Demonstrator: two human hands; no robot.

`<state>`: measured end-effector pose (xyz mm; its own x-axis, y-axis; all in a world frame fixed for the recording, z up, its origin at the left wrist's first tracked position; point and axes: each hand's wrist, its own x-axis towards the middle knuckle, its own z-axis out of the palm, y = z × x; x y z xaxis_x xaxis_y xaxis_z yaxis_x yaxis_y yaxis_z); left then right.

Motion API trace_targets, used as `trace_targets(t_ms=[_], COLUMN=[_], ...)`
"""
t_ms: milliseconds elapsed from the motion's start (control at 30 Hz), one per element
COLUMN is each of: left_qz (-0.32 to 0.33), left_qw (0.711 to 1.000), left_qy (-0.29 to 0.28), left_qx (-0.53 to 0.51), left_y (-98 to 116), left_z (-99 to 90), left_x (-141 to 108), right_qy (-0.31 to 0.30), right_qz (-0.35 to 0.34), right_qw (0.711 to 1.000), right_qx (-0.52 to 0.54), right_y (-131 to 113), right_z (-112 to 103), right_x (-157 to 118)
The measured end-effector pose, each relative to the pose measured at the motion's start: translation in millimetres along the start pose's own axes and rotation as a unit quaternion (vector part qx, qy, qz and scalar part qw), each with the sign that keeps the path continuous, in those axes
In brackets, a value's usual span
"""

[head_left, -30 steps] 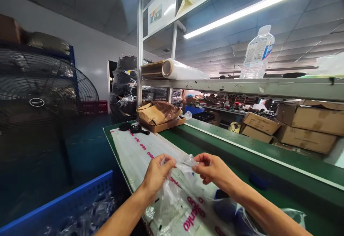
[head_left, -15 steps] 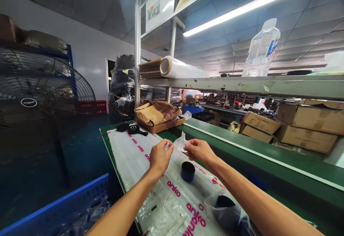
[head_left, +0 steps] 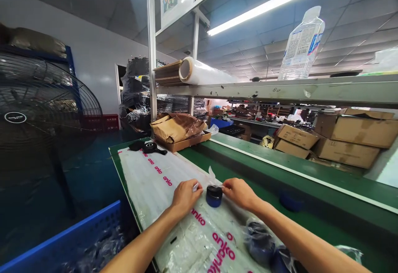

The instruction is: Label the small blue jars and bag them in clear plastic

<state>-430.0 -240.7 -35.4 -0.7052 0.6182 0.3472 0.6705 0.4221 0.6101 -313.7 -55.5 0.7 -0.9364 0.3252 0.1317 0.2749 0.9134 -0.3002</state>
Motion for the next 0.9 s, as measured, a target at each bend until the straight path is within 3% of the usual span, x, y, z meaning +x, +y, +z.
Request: trace_targets(t_ms=[233,533,900], left_qz=[0.077,0.194,0.339], left_qw=[0.997,0.979,0.914], left_qy=[0.010,0.005,0.006], left_qx=[-0.009,0.056,0.222], left_y=[-3.9,-9.4,-11.4], left_z=[-1.1,-3.7,1.7], left_x=[-13.3,-21.6,-23.4], right_qy=[0.019,-0.001,-0.004], right_qz=[-0.069,-0.168,-0.245], right_qw=[0.985,0.935,0.886], right_qx=[-0.158,-0.312,-0.395], right_y=[-8.9,-9.1,-11.5], right_z=[-2.1,-4.6,-8.2], right_x=[-23.4,-28.3,-29.0])
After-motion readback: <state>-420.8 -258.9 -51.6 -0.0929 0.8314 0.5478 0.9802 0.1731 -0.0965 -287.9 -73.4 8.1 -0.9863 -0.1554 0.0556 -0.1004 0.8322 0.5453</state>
